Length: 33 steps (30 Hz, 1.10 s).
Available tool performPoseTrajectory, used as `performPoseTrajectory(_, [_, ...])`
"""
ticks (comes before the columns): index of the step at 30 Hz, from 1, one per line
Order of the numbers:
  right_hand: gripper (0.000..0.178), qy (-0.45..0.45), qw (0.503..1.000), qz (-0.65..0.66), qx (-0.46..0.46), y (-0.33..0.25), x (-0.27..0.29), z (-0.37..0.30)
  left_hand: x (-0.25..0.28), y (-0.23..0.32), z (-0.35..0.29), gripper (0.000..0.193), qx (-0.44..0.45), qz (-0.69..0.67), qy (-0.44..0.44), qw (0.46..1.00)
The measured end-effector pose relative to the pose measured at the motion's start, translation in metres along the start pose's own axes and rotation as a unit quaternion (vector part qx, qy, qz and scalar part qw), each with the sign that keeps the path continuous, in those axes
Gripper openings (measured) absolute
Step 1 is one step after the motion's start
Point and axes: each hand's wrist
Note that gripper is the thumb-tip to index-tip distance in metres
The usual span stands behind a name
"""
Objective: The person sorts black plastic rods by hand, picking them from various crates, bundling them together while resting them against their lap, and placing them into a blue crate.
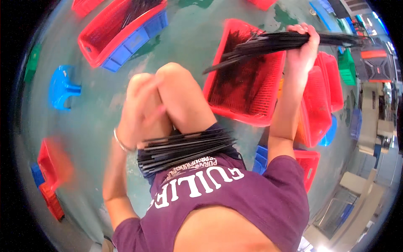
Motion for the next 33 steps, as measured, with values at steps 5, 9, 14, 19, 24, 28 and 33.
performPoseTrajectory(5, [0.009, -0.153, 0.986, -0.035, -0.062, 0.101, -0.089, -0.050, 0.030, -0.001, 0.045, 0.066, -0.057, -0.148, 0.174, 0.972])
performPoseTrajectory(9, [0.009, -0.245, 0.930, -0.273, -0.028, 0.160, -0.125, -0.101, 0.040, 0.008, 0.050, 0.102, -0.068, -0.188, 0.201, 0.959])
performPoseTrajectory(14, [0.023, -0.242, 0.902, -0.341, -0.104, 0.211, -0.122, -0.134, 0.028, 0.008, 0.043, 0.079, -0.070, -0.252, 0.276, 0.925])
performPoseTrajectory(19, [0.032, -0.289, 0.823, -0.490, -0.016, 0.223, -0.106, -0.148, 0.010, -0.014, 0.031, 0.067, -0.031, -0.259, 0.292, 0.920])
performPoseTrajectory(24, [0.026, -0.283, 0.707, -0.631, -0.149, 0.225, -0.102, -0.137, 0.007, -0.027, 0.032, 0.045, 0.096, -0.210, 0.281, 0.932])
performPoseTrajectory(28, [0.030, -0.300, 0.683, -0.649, -0.153, 0.211, -0.108, -0.140, 0.030, -0.018, 0.037, 0.012, 0.118, -0.408, 0.308, 0.851])
performPoseTrajectory(33, [0.028, -0.525, 0.692, -0.483, -0.111, 0.154, -0.117, -0.120, 0.043, 0.011, 0.001, 0.012, 0.182, -0.649, 0.244, 0.697])
Point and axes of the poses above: each hand's wrist, its own z-axis towards the middle knuckle, its own x-axis out of the back of the hand, y = z × x, and after that the axes turned 11 degrees about -x, right-handed
